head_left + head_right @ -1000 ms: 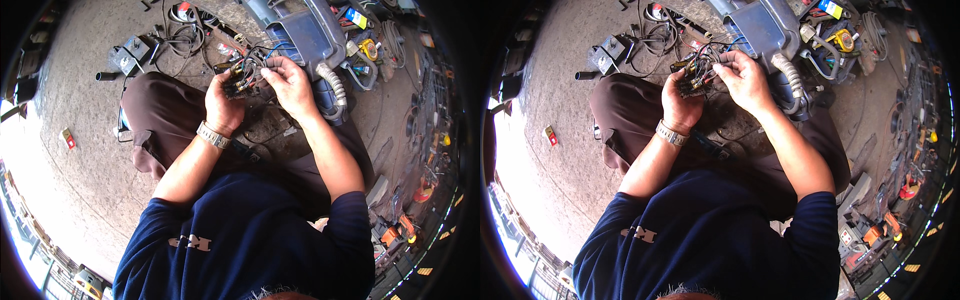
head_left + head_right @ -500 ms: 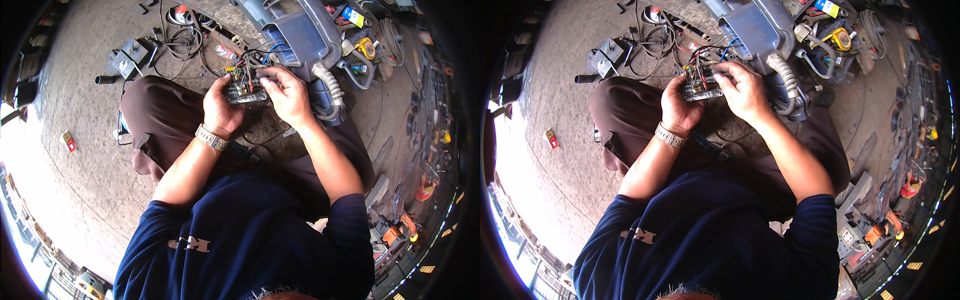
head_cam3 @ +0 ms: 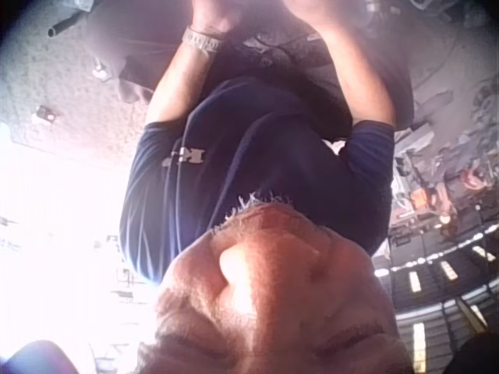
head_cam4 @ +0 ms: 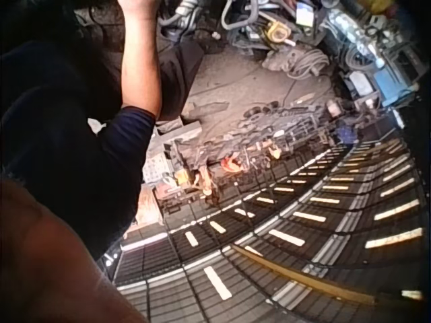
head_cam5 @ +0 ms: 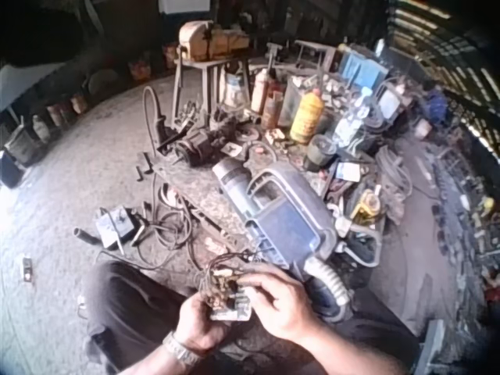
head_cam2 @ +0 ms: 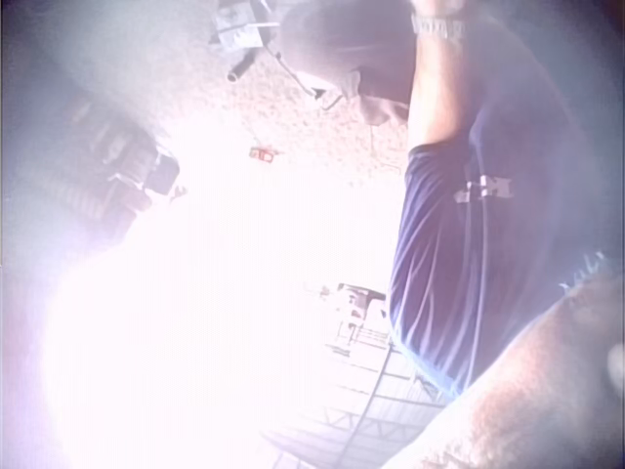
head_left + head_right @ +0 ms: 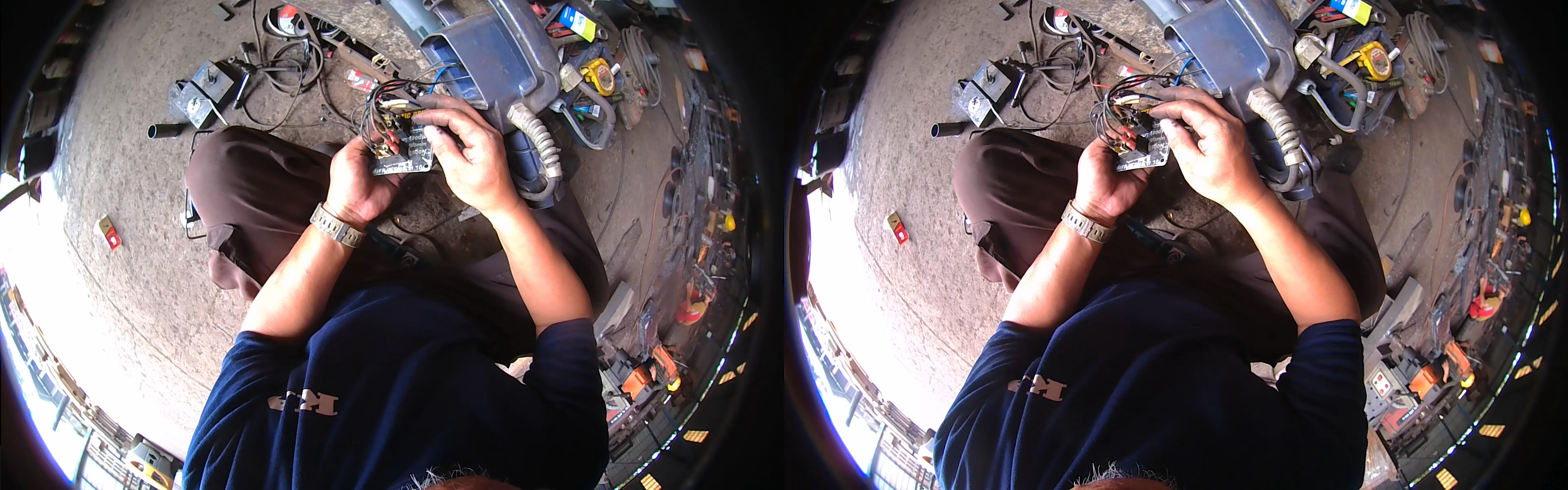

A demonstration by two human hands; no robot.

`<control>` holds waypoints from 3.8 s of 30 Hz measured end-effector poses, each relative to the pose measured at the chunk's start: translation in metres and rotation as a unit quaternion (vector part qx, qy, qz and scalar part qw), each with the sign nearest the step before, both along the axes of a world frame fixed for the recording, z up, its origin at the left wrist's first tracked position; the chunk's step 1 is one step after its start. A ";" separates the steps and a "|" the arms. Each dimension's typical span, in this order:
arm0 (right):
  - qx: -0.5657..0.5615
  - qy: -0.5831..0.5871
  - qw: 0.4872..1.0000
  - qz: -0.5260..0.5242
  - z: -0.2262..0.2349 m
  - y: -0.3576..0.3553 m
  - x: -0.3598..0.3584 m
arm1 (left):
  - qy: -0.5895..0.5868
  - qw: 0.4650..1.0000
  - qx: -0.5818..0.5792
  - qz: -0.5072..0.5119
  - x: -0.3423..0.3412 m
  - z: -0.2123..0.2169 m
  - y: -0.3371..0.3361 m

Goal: The person disassembles a handheld power tool, removes the internal circuit board, and manipulates the wiring and components. They then reassemble the tool's housing.

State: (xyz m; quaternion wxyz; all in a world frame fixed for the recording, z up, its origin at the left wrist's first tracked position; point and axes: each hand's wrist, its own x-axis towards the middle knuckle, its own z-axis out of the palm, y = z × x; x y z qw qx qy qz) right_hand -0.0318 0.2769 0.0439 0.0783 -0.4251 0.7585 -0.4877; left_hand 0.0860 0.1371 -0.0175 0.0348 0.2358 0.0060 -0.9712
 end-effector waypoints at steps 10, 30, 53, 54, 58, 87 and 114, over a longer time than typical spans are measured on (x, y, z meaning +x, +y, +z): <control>0.030 -0.028 0.999 0.002 -0.005 0.001 0.001 | -0.073 0.996 -0.051 -0.003 -0.006 0.013 0.005; 0.049 -0.071 0.996 0.019 -0.005 0.002 0.001 | -0.039 0.976 -0.205 0.055 -0.006 0.016 0.006; 0.063 -0.093 0.993 0.041 0.003 0.008 0.006 | -0.085 0.988 -0.122 0.045 -0.009 0.007 0.002; 0.063 -0.091 0.993 0.042 0.003 0.008 0.006 | -0.084 0.989 -0.113 0.040 -0.008 0.001 0.002; 0.048 -0.074 0.996 0.022 -0.003 0.008 0.006 | -0.088 0.992 -0.090 0.022 -0.006 0.000 -0.001; 0.014 -0.033 0.999 0.024 0.001 0.004 0.007 | 0.070 0.990 -0.119 0.035 0.002 0.025 -0.009; -0.037 0.071 0.997 0.002 0.008 0.000 0.004 | -0.041 0.463 -0.876 0.127 0.019 0.033 -0.007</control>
